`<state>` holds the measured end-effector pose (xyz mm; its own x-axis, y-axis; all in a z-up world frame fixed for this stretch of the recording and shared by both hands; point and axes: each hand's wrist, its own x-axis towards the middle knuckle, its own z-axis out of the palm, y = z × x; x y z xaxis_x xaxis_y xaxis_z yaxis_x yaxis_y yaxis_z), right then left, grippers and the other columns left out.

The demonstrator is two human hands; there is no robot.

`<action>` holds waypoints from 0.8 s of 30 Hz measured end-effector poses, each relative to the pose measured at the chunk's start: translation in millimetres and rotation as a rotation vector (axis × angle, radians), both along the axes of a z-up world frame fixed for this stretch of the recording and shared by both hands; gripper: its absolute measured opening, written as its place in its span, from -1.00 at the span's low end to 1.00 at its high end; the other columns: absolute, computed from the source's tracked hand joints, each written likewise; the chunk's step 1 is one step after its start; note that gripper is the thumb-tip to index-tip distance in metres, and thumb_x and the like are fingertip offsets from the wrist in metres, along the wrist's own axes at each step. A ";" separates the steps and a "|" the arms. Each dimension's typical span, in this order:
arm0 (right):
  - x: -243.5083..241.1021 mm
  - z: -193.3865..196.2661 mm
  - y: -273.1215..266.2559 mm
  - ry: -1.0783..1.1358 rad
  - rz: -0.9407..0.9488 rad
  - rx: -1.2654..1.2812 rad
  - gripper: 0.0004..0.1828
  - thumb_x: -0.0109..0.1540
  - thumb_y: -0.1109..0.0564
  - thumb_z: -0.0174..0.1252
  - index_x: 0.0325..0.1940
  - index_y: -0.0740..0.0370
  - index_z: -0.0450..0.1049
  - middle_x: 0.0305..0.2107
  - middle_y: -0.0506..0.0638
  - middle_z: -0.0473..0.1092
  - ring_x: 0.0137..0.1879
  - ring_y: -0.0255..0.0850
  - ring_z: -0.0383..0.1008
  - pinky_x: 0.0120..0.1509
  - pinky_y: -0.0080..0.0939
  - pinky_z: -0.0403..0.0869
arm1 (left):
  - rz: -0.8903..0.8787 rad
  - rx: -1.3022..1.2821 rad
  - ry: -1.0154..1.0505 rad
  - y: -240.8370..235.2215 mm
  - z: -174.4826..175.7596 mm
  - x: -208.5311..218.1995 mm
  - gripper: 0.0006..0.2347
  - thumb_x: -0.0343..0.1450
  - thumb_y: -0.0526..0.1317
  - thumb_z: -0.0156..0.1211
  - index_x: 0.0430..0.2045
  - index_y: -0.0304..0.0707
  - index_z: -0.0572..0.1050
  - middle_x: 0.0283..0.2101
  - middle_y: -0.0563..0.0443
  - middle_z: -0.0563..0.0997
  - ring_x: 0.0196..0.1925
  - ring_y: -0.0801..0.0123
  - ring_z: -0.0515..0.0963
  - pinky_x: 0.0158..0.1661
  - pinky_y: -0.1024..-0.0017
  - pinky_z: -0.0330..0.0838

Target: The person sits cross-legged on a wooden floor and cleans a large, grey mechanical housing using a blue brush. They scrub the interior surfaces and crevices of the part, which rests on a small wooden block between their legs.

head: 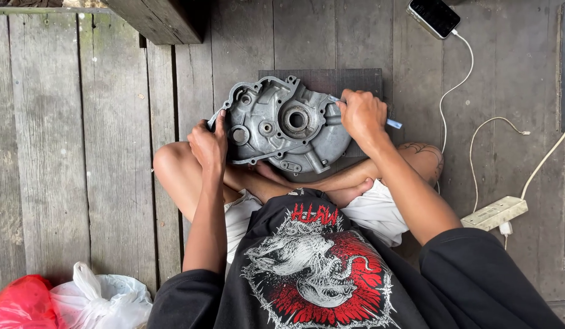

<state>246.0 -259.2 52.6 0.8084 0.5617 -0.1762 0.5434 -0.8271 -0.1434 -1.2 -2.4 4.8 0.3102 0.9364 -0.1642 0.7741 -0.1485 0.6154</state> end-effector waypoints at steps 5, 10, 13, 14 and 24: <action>0.7 2.6 -2.4 0.064 -0.048 0.035 -0.85 0.28 -0.06 0.25 -0.15 -0.04 0.63 -0.36 0.14 0.57 -0.12 0.29 0.60 0.02 0.29 0.51 | 0.004 0.000 0.000 -0.1 -0.9 -0.7 -0.47 0.39 0.29 0.25 -0.43 -0.32 0.64 -0.46 -0.47 0.61 -0.24 -0.40 0.64 -0.24 -0.14 0.48; -11.2 12.7 -11.0 0.254 -0.082 0.104 -0.83 0.26 -0.04 0.26 -0.12 -0.03 0.65 -0.26 0.16 0.58 0.01 0.31 0.57 0.08 0.29 0.49 | 0.008 -0.004 -0.009 -0.1 -1.0 -1.7 -0.48 0.39 0.29 0.26 -0.43 -0.29 0.64 -0.46 -0.44 0.62 -0.23 -0.37 0.64 -0.24 -0.13 0.48; -10.5 13.4 -34.0 0.088 -0.173 0.212 -0.86 0.25 0.01 0.32 -0.15 0.03 0.65 -0.42 0.12 0.57 -0.20 0.21 0.61 -0.15 0.16 0.55 | 0.007 -0.010 -0.023 0.3 1.1 -1.5 -0.49 0.39 0.27 0.26 -0.42 -0.31 0.64 -0.46 -0.47 0.61 -0.25 -0.40 0.64 -0.23 -0.13 0.48; -15.8 11.3 -38.7 0.111 -0.179 0.204 -0.86 0.25 0.00 0.32 -0.14 0.02 0.65 -0.42 0.12 0.57 -0.18 0.21 0.61 -0.15 0.19 0.55 | 0.008 -0.006 -0.022 0.5 -0.2 -1.7 -0.49 0.39 0.27 0.26 -0.42 -0.30 0.64 -0.47 -0.46 0.61 -0.25 -0.39 0.64 -0.24 -0.13 0.48; -4.0 7.1 -42.9 0.144 -0.045 0.032 -0.89 0.22 0.03 0.32 -0.18 -0.07 0.68 -0.38 0.13 0.60 -0.15 0.21 0.62 -0.05 0.18 0.54 | 0.004 0.009 -0.119 -3.1 -7.8 -5.6 -0.59 0.41 0.20 0.28 -0.31 -0.21 0.61 -0.41 -0.45 0.61 -0.21 -0.40 0.63 -0.21 -0.15 0.46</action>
<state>242.0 -302.1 59.7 0.8008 0.5323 -0.2747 0.4776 -0.8442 -0.2435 -6.7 -5.5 -3.1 0.3233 0.9389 -0.1182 0.6961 -0.1514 0.7018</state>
